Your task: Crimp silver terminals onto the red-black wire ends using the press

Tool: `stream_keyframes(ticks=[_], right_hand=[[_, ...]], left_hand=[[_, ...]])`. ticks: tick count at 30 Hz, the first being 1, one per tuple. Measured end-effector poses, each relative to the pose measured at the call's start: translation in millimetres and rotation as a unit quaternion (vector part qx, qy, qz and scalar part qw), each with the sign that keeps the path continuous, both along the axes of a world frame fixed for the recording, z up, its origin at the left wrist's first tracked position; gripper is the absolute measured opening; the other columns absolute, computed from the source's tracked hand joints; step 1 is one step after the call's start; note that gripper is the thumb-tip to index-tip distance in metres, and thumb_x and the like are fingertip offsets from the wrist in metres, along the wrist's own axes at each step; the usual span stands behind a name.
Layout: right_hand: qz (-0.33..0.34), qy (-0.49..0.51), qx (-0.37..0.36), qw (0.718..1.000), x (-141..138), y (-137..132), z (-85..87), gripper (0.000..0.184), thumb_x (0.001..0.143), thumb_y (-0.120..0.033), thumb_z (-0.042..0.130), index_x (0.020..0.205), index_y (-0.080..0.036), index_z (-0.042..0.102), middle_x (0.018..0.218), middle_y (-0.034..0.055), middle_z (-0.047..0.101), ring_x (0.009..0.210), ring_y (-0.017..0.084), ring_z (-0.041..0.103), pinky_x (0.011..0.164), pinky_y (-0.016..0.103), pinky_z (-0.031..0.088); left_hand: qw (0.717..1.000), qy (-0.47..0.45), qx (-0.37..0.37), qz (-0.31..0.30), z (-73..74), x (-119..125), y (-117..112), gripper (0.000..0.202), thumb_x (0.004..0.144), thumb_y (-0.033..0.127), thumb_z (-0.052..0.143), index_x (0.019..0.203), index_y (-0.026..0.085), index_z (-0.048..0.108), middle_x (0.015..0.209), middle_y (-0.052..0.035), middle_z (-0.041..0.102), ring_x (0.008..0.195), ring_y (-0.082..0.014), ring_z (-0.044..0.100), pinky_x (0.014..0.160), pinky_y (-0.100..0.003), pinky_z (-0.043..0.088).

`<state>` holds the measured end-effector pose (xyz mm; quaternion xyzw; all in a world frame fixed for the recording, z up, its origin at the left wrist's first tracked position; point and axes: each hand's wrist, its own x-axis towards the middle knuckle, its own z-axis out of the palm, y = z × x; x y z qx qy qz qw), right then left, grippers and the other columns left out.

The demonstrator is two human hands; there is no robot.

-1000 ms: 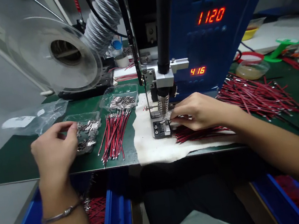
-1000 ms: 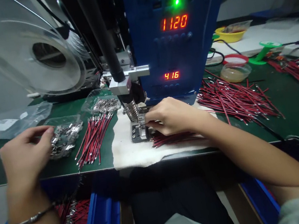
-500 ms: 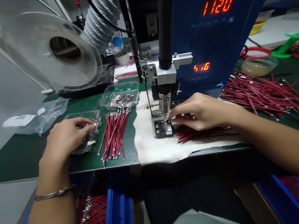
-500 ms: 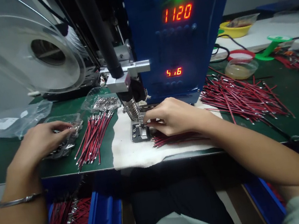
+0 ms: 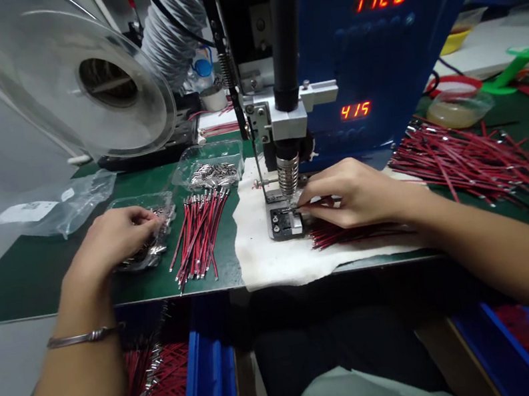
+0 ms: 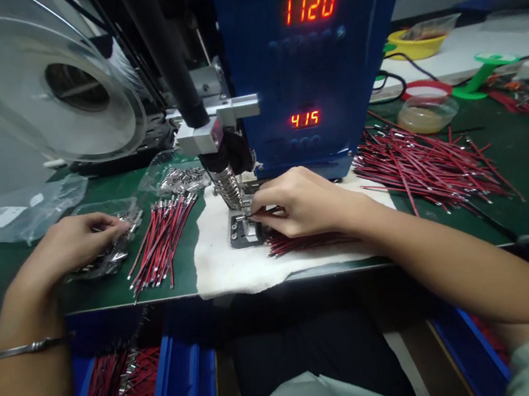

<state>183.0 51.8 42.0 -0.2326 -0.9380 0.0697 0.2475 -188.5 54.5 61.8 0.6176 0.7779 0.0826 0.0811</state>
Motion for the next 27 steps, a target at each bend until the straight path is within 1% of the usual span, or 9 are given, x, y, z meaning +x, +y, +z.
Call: stream_keyframes(ticks=[2, 5, 10, 12, 14, 18, 21, 25, 27], right_hand=[[-0.003, 0.001, 0.011, 1.000, 0, 0, -0.6, 0.016, 0.088, -0.021, 0.055, 0.087, -0.013, 0.069, 0.074, 0.0032, 0.064, 0.062, 0.011, 0.056, 0.060, 0.023, 0.037], [-0.004, -0.002, 0.016, 1.000, 0, -1, -1.2, 0.016, 0.087, -0.021, 0.055, 0.088, -0.013, 0.070, 0.074, 0.0030, 0.065, 0.062, 0.011, 0.057, 0.060, 0.023, 0.037], [-0.006, 0.001, 0.010, 1.000, 0, -1, -2.7, 0.017, 0.088, -0.022, 0.056, 0.091, -0.012, 0.070, 0.076, 0.0039, 0.067, 0.063, 0.011, 0.058, 0.060, 0.022, 0.038], [-0.003, 0.003, 0.010, 1.000, 0, 0, -3.1, 0.017, 0.088, -0.021, 0.055, 0.092, -0.012, 0.070, 0.078, 0.0045, 0.068, 0.064, 0.011, 0.059, 0.061, 0.022, 0.039], [-0.003, 0.003, 0.011, 1.000, 0, 0, -3.1, 0.018, 0.088, -0.020, 0.054, 0.092, -0.012, 0.070, 0.080, 0.0049, 0.068, 0.066, 0.011, 0.060, 0.062, 0.022, 0.039], [-0.011, -0.002, 0.019, 1.000, -1, -1, -2.0, 0.017, 0.088, -0.019, 0.054, 0.091, -0.012, 0.069, 0.079, 0.0051, 0.068, 0.065, 0.012, 0.060, 0.061, 0.023, 0.039], [-0.008, 0.001, 0.019, 1.000, 0, -2, -1.5, 0.016, 0.087, -0.019, 0.055, 0.091, -0.012, 0.069, 0.079, 0.0051, 0.069, 0.065, 0.012, 0.060, 0.061, 0.023, 0.039], [-0.012, -0.002, 0.017, 1.000, 1, -2, -2.2, 0.016, 0.087, -0.018, 0.055, 0.091, -0.013, 0.070, 0.080, 0.0048, 0.069, 0.065, 0.012, 0.060, 0.062, 0.023, 0.039], [-0.018, -0.006, 0.017, 1.000, 1, -1, -2.6, 0.015, 0.086, -0.018, 0.056, 0.090, -0.013, 0.070, 0.080, 0.0046, 0.068, 0.066, 0.012, 0.060, 0.062, 0.023, 0.040]], left_hand=[[1.000, -0.013, 0.021, -0.003, -1.9, -1, 0, 0.024, 0.077, 0.040, 0.069, 0.079, 0.016, 0.069, 0.065, 0.0010, 0.061, 0.062, -0.0137, 0.049, 0.060, -0.022, 0.030], [0.996, -0.024, 0.082, 0.021, -3.5, 1, -4, 0.019, 0.077, 0.034, 0.070, 0.080, 0.015, 0.068, 0.061, 0.0022, 0.056, 0.059, -0.0115, 0.045, 0.061, -0.020, 0.028], [0.974, -0.044, 0.219, 0.037, -5.6, 5, -14, 0.011, 0.079, 0.024, 0.067, 0.083, 0.013, 0.068, 0.064, 0.0034, 0.052, 0.061, -0.0076, 0.044, 0.064, -0.018, 0.027], [0.967, -0.047, 0.247, 0.047, -7.0, 5, -16, 0.012, 0.081, 0.024, 0.065, 0.085, 0.014, 0.069, 0.063, 0.0034, 0.051, 0.062, -0.0075, 0.044, 0.065, -0.018, 0.028], [0.968, -0.049, 0.238, 0.062, -8.6, 4, -17, 0.015, 0.081, 0.028, 0.066, 0.086, 0.014, 0.070, 0.061, 0.0032, 0.051, 0.062, -0.0086, 0.045, 0.064, -0.019, 0.028], [0.985, -0.065, 0.147, 0.069, -13.3, 0, -15, 0.025, 0.074, 0.042, 0.072, 0.080, 0.018, 0.072, 0.060, 0.0030, 0.057, 0.060, -0.0117, 0.050, 0.060, -0.021, 0.030], [0.989, -0.075, 0.110, 0.069, -16.9, -3, -12, 0.025, 0.071, 0.044, 0.074, 0.073, 0.019, 0.071, 0.057, 0.0035, 0.058, 0.057, -0.0128, 0.049, 0.059, -0.022, 0.030], [0.988, -0.066, 0.121, 0.073, -18.9, -5, -7, 0.023, 0.069, 0.041, 0.077, 0.072, 0.019, 0.072, 0.052, 0.0028, 0.056, 0.056, -0.0148, 0.047, 0.059, -0.024, 0.029], [0.981, -0.041, 0.178, 0.072, -18.5, -5, -6, 0.021, 0.071, 0.038, 0.075, 0.079, 0.018, 0.073, 0.053, 0.0023, 0.054, 0.055, -0.0145, 0.042, 0.059, -0.024, 0.027]])
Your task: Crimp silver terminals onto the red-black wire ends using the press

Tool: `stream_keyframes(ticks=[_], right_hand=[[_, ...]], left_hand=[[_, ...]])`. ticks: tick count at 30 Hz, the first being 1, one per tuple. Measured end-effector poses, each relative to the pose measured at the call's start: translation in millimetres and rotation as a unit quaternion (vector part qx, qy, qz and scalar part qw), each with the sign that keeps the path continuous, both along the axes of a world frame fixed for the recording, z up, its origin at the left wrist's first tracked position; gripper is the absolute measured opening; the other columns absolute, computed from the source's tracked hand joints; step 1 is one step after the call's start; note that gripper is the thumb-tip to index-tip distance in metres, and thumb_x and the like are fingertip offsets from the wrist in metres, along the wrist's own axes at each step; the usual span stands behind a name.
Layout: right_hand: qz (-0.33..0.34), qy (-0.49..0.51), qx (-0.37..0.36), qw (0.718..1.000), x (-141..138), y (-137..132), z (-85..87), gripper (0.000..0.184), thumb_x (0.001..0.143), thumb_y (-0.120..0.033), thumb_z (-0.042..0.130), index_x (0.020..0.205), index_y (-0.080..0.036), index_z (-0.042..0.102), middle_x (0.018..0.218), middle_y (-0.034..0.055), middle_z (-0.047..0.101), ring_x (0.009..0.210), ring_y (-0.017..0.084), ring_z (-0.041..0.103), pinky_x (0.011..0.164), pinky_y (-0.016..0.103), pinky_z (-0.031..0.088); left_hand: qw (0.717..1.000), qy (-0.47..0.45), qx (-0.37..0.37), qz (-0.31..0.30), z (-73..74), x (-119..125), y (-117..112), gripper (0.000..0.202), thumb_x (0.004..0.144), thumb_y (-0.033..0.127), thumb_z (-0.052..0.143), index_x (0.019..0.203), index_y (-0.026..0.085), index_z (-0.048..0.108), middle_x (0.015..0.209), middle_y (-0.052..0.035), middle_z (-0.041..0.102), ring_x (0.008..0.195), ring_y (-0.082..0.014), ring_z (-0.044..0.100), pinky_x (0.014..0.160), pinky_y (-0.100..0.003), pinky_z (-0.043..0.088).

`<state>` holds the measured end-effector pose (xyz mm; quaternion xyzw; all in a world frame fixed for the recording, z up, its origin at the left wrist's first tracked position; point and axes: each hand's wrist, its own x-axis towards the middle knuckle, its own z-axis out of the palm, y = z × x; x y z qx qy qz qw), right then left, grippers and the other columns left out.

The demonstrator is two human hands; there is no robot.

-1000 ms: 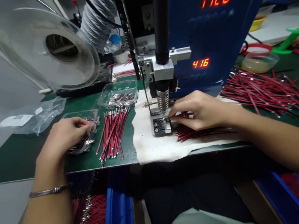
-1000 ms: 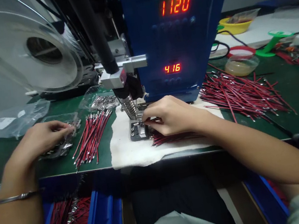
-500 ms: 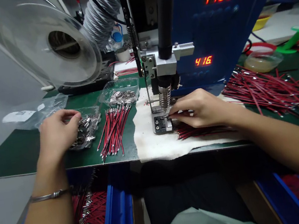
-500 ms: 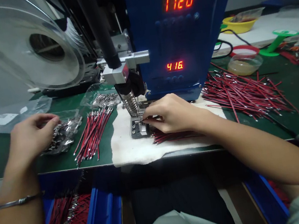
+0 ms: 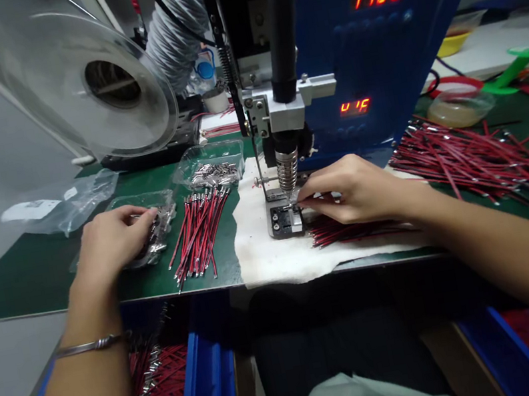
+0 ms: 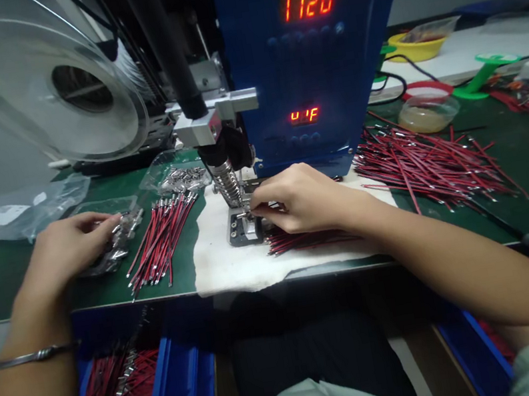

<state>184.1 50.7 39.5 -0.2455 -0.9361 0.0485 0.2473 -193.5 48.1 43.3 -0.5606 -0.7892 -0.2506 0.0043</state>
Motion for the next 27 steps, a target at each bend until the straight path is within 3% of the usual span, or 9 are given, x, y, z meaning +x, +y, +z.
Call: stream_keyframes(ticks=[4, 7, 10, 12, 15, 17, 20, 27], right_hand=[[0.001, 0.003, -0.005, 1.000, 0, 0, -0.4, 0.016, 0.086, -0.018, 0.055, 0.090, -0.012, 0.069, 0.081, 0.0049, 0.068, 0.067, 0.013, 0.061, 0.063, 0.023, 0.040], [0.001, 0.015, -0.006, 1.000, -1, -1, -1.1, 0.016, 0.087, -0.019, 0.055, 0.089, -0.012, 0.069, 0.080, 0.0051, 0.068, 0.067, 0.012, 0.061, 0.062, 0.022, 0.041], [0.001, 0.029, -0.008, 1.000, -2, -2, -2.0, 0.015, 0.086, -0.020, 0.057, 0.090, -0.012, 0.070, 0.078, 0.0042, 0.068, 0.064, 0.011, 0.060, 0.061, 0.021, 0.041], [0.004, 0.040, -0.008, 0.999, -3, -2, -2.1, 0.014, 0.085, -0.019, 0.058, 0.090, -0.012, 0.070, 0.077, 0.0037, 0.068, 0.063, 0.010, 0.060, 0.060, 0.021, 0.041], [0.009, 0.051, 0.000, 0.999, -4, -3, -1.7, 0.013, 0.084, -0.016, 0.059, 0.089, -0.012, 0.070, 0.075, 0.0036, 0.068, 0.061, 0.009, 0.059, 0.058, 0.020, 0.041], [0.006, 0.051, 0.006, 0.999, -4, -4, -1.7, 0.013, 0.084, -0.016, 0.059, 0.088, -0.012, 0.070, 0.073, 0.0035, 0.068, 0.059, 0.009, 0.058, 0.057, 0.020, 0.041], [-0.005, 0.052, 0.015, 0.999, -6, -5, -2.6, 0.013, 0.085, -0.017, 0.058, 0.087, -0.013, 0.070, 0.073, 0.0032, 0.069, 0.059, 0.010, 0.059, 0.056, 0.020, 0.041], [-0.002, 0.045, 0.024, 0.999, -6, -4, -4.6, 0.012, 0.085, -0.017, 0.059, 0.088, -0.012, 0.069, 0.072, 0.0029, 0.068, 0.059, 0.010, 0.057, 0.057, 0.021, 0.040]], left_hand=[[0.976, 0.046, 0.213, -0.004, 1.5, 17, -10, 0.020, 0.075, 0.032, 0.071, 0.089, 0.017, 0.074, 0.060, 0.0017, 0.056, 0.056, -0.0128, 0.043, 0.061, -0.024, 0.032], [0.952, -0.058, 0.296, -0.053, -3.1, 57, -27, 0.020, 0.077, 0.032, 0.069, 0.086, 0.014, 0.072, 0.063, 0.0005, 0.059, 0.054, -0.0111, 0.049, 0.056, -0.023, 0.038], [0.927, -0.235, 0.256, -0.142, -16.0, 109, -44, 0.020, 0.079, 0.034, 0.069, 0.086, 0.015, 0.068, 0.073, -0.0020, 0.064, 0.058, -0.0108, 0.053, 0.054, -0.021, 0.041], [0.903, -0.329, 0.211, -0.181, -25.9, 137, -51, 0.020, 0.077, 0.035, 0.071, 0.081, 0.016, 0.065, 0.070, -0.0009, 0.062, 0.056, -0.0098, 0.051, 0.050, -0.020, 0.039], [0.860, -0.445, 0.132, -0.211, -35.3, 160, -51, 0.024, 0.075, 0.036, 0.073, 0.078, 0.016, 0.060, 0.072, -0.0007, 0.060, 0.051, -0.0073, 0.045, 0.048, -0.020, 0.037], [0.850, -0.465, 0.090, -0.229, -37.2, 163, -48, 0.026, 0.074, 0.037, 0.074, 0.079, 0.016, 0.061, 0.071, -0.0007, 0.060, 0.048, -0.0063, 0.041, 0.046, -0.020, 0.033], [0.863, -0.438, 0.060, -0.245, -36.6, 163, -46, 0.026, 0.071, 0.037, 0.076, 0.077, 0.015, 0.062, 0.069, -0.0008, 0.059, 0.048, -0.0069, 0.039, 0.044, -0.021, 0.028], [0.888, -0.395, 0.056, -0.227, -35.2, 166, -48, 0.024, 0.071, 0.037, 0.076, 0.072, 0.016, 0.064, 0.061, 0.0010, 0.055, 0.048, -0.0072, 0.034, 0.044, -0.021, 0.025]])
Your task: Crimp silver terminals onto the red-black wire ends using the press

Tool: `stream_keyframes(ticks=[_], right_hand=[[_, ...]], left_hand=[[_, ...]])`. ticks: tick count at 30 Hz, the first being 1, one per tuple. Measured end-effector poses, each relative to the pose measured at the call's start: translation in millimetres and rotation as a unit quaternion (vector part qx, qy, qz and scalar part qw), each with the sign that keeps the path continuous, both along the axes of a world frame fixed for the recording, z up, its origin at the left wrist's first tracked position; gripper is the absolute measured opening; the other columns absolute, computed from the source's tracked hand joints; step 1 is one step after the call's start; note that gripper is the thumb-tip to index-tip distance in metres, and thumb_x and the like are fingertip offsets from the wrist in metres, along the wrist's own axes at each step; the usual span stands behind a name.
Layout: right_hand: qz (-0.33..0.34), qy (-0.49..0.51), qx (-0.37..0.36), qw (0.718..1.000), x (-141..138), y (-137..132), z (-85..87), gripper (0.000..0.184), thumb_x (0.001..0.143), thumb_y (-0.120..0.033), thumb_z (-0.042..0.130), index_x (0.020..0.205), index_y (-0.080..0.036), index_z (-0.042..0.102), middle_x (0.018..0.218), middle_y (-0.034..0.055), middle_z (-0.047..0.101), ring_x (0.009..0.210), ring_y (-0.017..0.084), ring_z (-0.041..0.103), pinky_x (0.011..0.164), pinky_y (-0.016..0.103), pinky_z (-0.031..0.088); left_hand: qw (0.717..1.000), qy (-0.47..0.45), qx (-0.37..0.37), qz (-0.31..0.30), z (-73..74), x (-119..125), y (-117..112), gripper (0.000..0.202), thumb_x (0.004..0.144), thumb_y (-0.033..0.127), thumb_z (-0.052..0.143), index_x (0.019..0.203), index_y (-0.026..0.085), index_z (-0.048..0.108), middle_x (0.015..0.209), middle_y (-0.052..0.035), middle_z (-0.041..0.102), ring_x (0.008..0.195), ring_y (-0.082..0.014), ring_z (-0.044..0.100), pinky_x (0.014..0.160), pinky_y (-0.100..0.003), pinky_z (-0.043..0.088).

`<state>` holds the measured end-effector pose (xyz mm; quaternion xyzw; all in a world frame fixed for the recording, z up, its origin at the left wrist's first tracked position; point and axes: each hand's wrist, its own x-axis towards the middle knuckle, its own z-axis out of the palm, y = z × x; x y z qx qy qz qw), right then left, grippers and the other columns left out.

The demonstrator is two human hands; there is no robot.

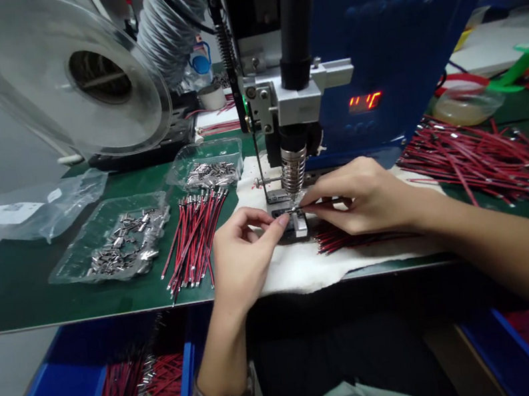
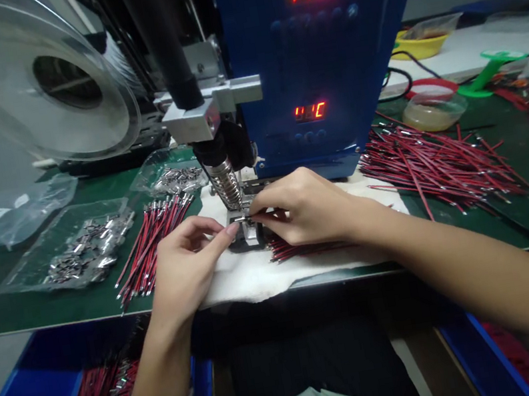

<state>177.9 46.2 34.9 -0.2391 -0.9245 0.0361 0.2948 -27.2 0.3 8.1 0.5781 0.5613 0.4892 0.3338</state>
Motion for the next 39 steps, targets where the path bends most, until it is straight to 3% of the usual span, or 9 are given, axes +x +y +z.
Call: stream_keyframes(ticks=[7, 14, 18, 26, 39], right_hand=[[0.027, -0.009, 0.041, 0.999, 4, 1, 0.8, 0.013, 0.087, -0.014, 0.054, 0.088, -0.012, 0.067, 0.071, 0.0028, 0.065, 0.058, 0.010, 0.054, 0.056, 0.022, 0.039], [0.031, -0.047, 0.061, 0.997, 5, 3, 2.2, 0.017, 0.088, -0.013, 0.050, 0.089, -0.013, 0.068, 0.074, 0.0045, 0.067, 0.062, 0.012, 0.058, 0.058, 0.023, 0.040], [0.014, -0.025, 0.044, 0.999, 5, 3, 0.4, 0.016, 0.088, -0.016, 0.053, 0.091, -0.014, 0.068, 0.075, 0.0039, 0.069, 0.061, 0.011, 0.060, 0.058, 0.023, 0.042], [-0.025, 0.021, 0.008, 0.999, 0, -3, 5.3, 0.010, 0.086, -0.019, 0.059, 0.087, -0.015, 0.068, 0.075, 0.0016, 0.071, 0.060, 0.010, 0.062, 0.056, 0.021, 0.043], [-0.030, -0.001, -0.007, 1.000, -1, -5, 10.1, 0.010, 0.088, -0.020, 0.056, 0.088, -0.016, 0.066, 0.078, 0.0018, 0.071, 0.065, 0.011, 0.064, 0.059, 0.023, 0.044]], left_hand=[[1.000, 0.014, 0.003, 0.014, -1.6, 1, -1, 0.026, 0.070, 0.039, 0.076, 0.072, 0.016, 0.065, 0.054, 0.0025, 0.047, 0.048, -0.0080, 0.032, 0.045, -0.022, 0.023], [0.999, 0.024, 0.021, 0.007, -2.7, 2, -1, 0.024, 0.072, 0.039, 0.075, 0.071, 0.017, 0.065, 0.057, 0.0019, 0.050, 0.049, -0.0085, 0.033, 0.045, -0.023, 0.025], [0.999, 0.033, 0.017, 0.009, -3.3, 0, -2, 0.025, 0.074, 0.041, 0.073, 0.071, 0.017, 0.064, 0.056, 0.0021, 0.049, 0.048, -0.0087, 0.033, 0.046, -0.023, 0.025], [1.000, 0.018, -0.013, -0.003, -4.6, -5, -4, 0.031, 0.079, 0.046, 0.067, 0.071, 0.016, 0.063, 0.065, -0.0039, 0.062, 0.062, -0.0151, 0.055, 0.057, -0.025, 0.039], [1.000, 0.027, -0.016, -0.003, -4.0, -5, -4, 0.031, 0.082, 0.044, 0.064, 0.069, 0.017, 0.062, 0.065, -0.0035, 0.063, 0.063, -0.0154, 0.057, 0.056, -0.025, 0.040]])
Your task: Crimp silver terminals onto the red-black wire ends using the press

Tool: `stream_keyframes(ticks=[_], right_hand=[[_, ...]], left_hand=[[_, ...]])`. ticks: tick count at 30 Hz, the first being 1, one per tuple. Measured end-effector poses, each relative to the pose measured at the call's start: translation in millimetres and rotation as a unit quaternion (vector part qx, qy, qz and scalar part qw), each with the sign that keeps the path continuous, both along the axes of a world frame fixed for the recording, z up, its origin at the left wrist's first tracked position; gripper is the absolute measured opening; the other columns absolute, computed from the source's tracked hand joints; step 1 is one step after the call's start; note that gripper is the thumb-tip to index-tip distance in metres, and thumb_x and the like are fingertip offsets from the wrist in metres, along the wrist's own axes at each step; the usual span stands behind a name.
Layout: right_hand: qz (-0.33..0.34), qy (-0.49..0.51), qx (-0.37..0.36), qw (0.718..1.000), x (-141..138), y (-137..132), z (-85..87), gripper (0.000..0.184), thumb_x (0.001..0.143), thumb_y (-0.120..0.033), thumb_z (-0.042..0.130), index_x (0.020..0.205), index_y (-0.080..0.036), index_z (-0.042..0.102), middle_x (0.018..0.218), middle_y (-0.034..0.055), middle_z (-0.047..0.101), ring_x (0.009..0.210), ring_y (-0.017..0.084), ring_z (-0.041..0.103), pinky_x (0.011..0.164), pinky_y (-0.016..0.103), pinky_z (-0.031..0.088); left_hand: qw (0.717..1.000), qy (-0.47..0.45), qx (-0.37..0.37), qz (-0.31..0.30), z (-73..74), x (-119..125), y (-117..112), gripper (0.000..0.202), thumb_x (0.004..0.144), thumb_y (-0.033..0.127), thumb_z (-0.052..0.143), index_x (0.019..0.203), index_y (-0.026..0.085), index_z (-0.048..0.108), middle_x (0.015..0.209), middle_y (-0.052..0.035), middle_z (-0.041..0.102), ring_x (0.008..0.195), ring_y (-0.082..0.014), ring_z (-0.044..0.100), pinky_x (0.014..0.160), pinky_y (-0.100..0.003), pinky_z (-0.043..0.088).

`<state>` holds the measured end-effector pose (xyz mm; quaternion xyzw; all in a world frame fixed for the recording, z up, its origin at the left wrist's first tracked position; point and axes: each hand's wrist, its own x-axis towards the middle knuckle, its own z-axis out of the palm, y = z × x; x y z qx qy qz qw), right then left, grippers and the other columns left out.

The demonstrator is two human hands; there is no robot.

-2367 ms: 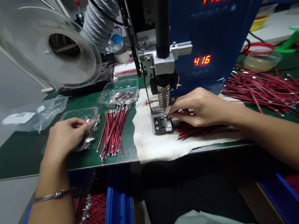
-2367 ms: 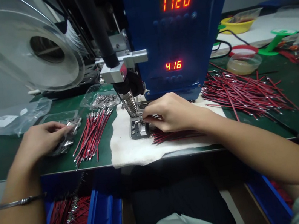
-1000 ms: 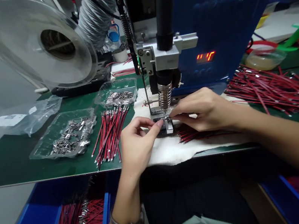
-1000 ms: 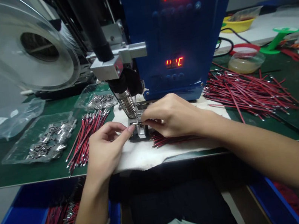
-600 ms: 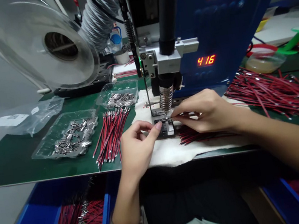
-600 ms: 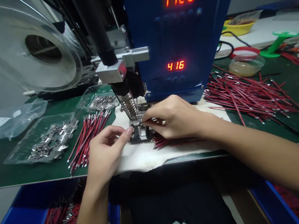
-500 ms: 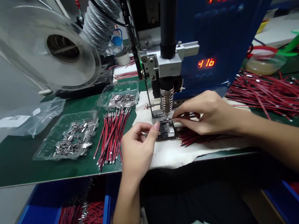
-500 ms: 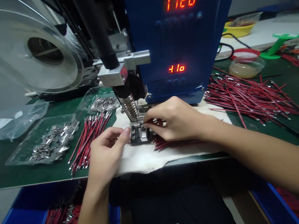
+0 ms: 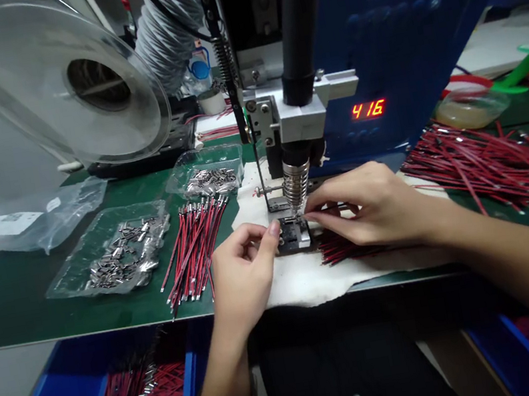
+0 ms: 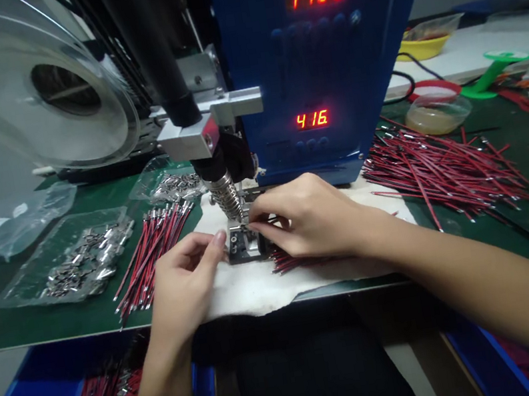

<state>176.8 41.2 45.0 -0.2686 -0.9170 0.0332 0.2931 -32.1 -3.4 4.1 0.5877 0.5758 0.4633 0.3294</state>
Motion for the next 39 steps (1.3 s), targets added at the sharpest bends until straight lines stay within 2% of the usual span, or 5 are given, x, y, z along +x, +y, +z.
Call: stream_keyframes(ticks=[7, 39], right_hand=[[-0.008, 0.011, -0.002, 1.000, 0.2, 3.3, -3.2, 0.010, 0.087, -0.020, 0.058, 0.087, -0.015, 0.066, 0.076, 0.0017, 0.070, 0.063, 0.011, 0.061, 0.058, 0.023, 0.043], [-0.005, 0.032, 0.041, 0.999, 2.4, 1.2, -3.3, 0.007, 0.085, -0.017, 0.060, 0.087, -0.014, 0.067, 0.077, 0.0010, 0.071, 0.063, 0.009, 0.062, 0.058, 0.020, 0.043]], left_hand=[[0.999, -0.018, 0.036, -0.001, 1.7, -2.1, -1.1, 0.027, 0.087, 0.034, 0.060, 0.067, 0.016, 0.060, 0.062, -0.0009, 0.059, 0.057, -0.0107, 0.052, 0.055, -0.022, 0.040], [1.000, 0.021, 0.001, 0.012, 2.8, -0.9, -5.5, 0.032, 0.086, 0.040, 0.060, 0.066, 0.015, 0.059, 0.063, -0.0018, 0.062, 0.063, -0.0128, 0.056, 0.063, -0.023, 0.040]])
